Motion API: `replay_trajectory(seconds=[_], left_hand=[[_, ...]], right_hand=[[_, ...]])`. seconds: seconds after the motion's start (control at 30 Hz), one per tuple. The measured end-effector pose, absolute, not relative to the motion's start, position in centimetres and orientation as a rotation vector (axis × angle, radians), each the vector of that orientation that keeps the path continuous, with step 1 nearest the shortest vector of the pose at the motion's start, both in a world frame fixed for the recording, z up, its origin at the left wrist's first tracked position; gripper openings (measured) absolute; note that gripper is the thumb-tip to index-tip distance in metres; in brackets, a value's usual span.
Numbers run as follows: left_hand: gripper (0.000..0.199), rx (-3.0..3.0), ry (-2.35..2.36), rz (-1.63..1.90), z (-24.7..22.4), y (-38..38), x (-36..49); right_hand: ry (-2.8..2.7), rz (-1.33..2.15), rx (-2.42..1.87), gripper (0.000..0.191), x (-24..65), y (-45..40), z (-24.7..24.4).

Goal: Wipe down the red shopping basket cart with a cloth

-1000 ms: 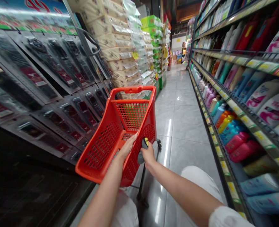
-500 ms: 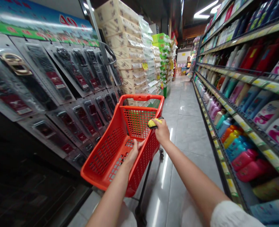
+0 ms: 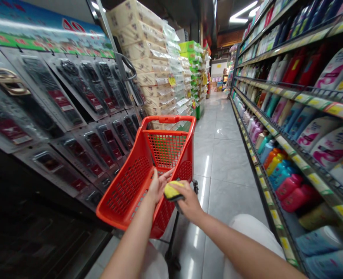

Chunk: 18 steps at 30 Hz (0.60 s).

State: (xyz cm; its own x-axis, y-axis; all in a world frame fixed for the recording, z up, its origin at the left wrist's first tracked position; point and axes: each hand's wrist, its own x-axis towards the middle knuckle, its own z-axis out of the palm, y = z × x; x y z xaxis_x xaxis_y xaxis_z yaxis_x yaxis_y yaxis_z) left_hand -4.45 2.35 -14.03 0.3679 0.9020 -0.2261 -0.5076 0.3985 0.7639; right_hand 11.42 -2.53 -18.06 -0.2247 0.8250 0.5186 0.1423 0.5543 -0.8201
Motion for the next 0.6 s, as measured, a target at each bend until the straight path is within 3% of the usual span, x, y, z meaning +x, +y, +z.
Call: replay_trajectory(seconds=[0.1,0.27,0.6], left_hand=[[0.074,0.686,0.733,0.952,-13.4,2.0,-3.8],[0.078,0.746,0.741,0.942,-13.5,2.0,-3.3],[0.074,0.813,0.875,0.99,-13.9,2.7,-3.3]], right_hand=[[-1.276,0.813,-1.056,0.046,12.5,2.6,-17.6],[-1.221,0.71,-1.086,0.035,11.2,7.3,-17.1],[-1.67,0.736,-0.883,0.049,9.8,-3.0,-21.2]])
